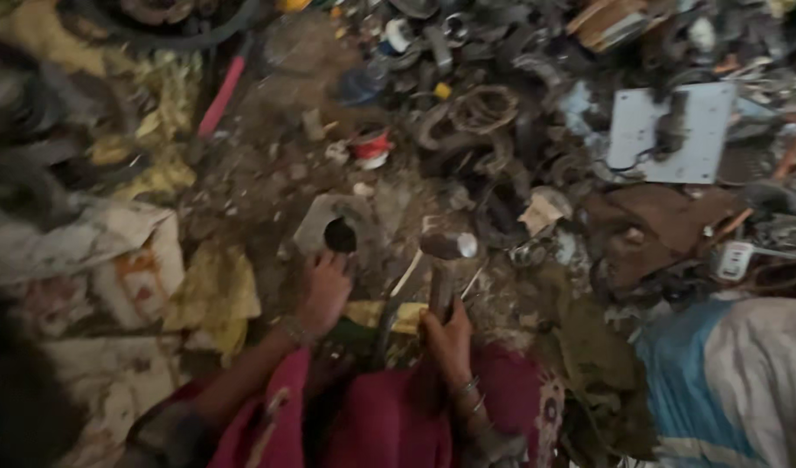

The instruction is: The person sits on the floor and repeatedly strikes a small metal part with a hammer. The part is held in place by hand while the hammer is used to shape or flatten it.

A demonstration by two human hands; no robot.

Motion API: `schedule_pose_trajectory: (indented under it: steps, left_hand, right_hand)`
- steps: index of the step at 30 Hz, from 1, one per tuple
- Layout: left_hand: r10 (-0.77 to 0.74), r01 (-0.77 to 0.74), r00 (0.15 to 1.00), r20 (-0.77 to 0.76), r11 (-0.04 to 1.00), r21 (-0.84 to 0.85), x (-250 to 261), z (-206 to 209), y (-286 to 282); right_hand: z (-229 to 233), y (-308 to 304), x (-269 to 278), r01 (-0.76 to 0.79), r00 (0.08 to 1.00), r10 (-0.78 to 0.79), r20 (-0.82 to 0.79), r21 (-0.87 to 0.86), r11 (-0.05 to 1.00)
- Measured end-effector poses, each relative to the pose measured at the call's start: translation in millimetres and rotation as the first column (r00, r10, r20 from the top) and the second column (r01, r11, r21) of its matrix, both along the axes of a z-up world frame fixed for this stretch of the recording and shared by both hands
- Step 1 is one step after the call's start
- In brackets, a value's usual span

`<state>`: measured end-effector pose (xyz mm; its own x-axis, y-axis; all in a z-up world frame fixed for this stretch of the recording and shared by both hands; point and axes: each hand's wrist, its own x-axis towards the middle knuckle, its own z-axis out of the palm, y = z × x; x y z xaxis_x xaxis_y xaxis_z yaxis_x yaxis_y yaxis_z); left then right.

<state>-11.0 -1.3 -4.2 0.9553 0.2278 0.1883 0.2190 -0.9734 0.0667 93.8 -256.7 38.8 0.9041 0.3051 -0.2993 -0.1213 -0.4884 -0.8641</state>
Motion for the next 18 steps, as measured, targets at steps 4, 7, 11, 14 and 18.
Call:
schedule_pose_trajectory:
  steps: [4,7,11,14,18]
  left_hand:
    - [-0.023,0.011,0.995,-0.097,0.993,-0.121,-10.2,12.0,3.6]
    - [-0.016,0.021,0.999,0.052,0.995,-0.095,-15.0,21.7,3.2]
    - [-0.056,0.036,0.993,-0.107,0.982,-0.184,-15.5,26.2,5.2]
    - [-0.014,0.007,0.998,-0.066,0.994,-0.113,-12.8,25.7,2.4]
    - [0.040,-0.033,0.998,0.047,0.990,-0.136,-16.3,24.9,-1.9]
  right_hand:
    - [-15.3,-21.4,21.9,0.148,0.989,-0.147,-0.034,0.017,0.989]
    - [-33.0,-42.3,31.6,0.348,0.932,-0.307,-0.195,0.238,0.907]
    - [-52.8,-61.7,45.5,0.461,0.880,-0.397,-0.260,0.271,0.845]
    - [-60.6,-64.9,53.9,0.485,0.865,-0.415,-0.282,0.262,0.834]
    - [-62.5,-63.8,56.5,0.490,0.860,-0.421,-0.288,0.235,0.840]
